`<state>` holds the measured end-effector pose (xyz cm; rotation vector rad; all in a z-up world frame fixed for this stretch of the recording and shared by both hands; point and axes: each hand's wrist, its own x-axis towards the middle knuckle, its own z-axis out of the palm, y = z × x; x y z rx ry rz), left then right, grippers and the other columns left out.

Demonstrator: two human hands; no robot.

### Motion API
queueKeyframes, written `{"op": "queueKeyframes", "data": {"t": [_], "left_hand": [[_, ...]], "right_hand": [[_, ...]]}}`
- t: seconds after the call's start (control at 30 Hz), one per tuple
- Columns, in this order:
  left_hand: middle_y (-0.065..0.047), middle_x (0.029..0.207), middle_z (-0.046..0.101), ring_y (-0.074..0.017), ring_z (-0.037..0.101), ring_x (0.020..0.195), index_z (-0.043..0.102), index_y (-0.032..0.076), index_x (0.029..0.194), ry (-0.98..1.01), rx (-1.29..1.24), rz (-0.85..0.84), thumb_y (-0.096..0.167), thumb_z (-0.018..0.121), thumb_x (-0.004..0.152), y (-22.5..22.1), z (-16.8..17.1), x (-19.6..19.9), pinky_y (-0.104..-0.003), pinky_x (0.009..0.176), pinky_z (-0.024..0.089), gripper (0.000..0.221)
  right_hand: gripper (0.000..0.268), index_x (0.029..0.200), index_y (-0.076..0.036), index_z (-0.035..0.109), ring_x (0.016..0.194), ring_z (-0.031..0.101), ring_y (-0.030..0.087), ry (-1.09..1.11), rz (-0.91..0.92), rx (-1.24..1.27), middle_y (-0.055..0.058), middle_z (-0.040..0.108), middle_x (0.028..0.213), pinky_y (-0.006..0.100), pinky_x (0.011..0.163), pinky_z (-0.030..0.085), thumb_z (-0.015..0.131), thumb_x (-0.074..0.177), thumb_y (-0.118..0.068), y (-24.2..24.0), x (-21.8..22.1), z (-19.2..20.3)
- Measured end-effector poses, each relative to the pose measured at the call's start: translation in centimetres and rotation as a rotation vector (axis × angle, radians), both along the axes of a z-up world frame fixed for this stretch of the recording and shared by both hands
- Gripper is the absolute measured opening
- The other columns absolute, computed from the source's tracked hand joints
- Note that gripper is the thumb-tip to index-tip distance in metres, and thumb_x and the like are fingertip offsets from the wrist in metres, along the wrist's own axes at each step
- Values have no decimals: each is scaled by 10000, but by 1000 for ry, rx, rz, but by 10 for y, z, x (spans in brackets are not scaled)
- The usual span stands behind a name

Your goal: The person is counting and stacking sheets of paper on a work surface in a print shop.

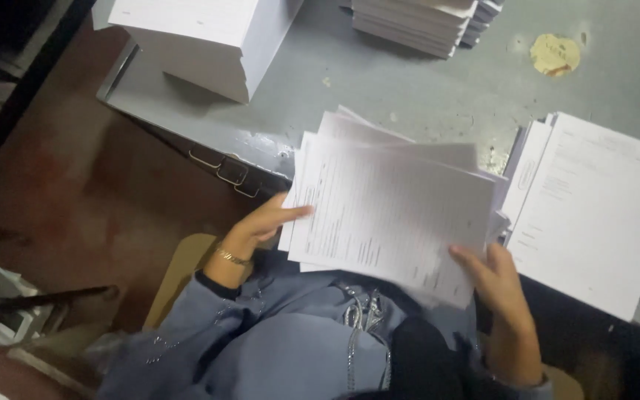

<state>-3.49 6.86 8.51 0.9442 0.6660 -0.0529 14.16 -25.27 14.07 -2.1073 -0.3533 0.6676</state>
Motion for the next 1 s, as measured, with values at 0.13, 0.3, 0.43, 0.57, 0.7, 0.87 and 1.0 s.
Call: {"op": "queueKeyframes", "data": {"t": [0.13,0.3,0.43,0.57,0.7,0.87,1.0], "left_hand": [[-124,907,765,-193,708,839,730,17,1025,-52,733,-154,389,890,751,16,0,24,-325,690,583,490],[-196,895,747,-269,741,830,711,-16,961,-63,916,-82,405,872,779,27,36,58,-363,722,591,486],[-155,885,770,-276,759,844,766,34,1006,-90,1043,22,347,852,816,35,28,81,-364,678,587,376],[-161,912,770,-300,756,894,770,52,1021,-117,1084,20,296,850,817,38,26,83,-377,724,592,328],[-233,961,753,-336,744,933,753,-22,1045,-121,1024,0,279,821,853,38,39,80,-413,774,579,364],[-232,989,749,-358,731,972,746,-8,1088,-122,1017,31,276,837,839,48,34,81,-425,783,580,389],[-234,1014,746,-352,726,997,740,-14,1093,-120,981,44,272,838,834,55,35,85,-430,810,573,398]], "right_hand": [[313,1005,70,694,759,702,351,-328,71,85,235,685,766,458,699,531,798,935,-217,-11,31,-25],[234,1122,3,709,846,643,206,-439,18,347,153,711,885,417,783,533,801,982,-161,-4,84,-64],[307,1220,33,678,973,604,222,-521,-33,482,176,702,1022,477,919,499,790,965,-97,16,92,-82],[303,1240,-2,678,1007,617,198,-503,-70,515,139,706,1046,481,962,503,781,976,-109,22,102,-102],[375,1261,10,674,1032,660,271,-493,-58,450,185,711,1063,516,944,512,803,969,-186,26,106,-108],[376,1285,25,680,1037,614,230,-433,-60,480,197,707,1079,495,934,503,795,961,-128,38,103,-97],[380,1297,11,678,1055,619,224,-395,-53,492,184,709,1095,480,941,506,787,955,-115,47,111,-96]]}}
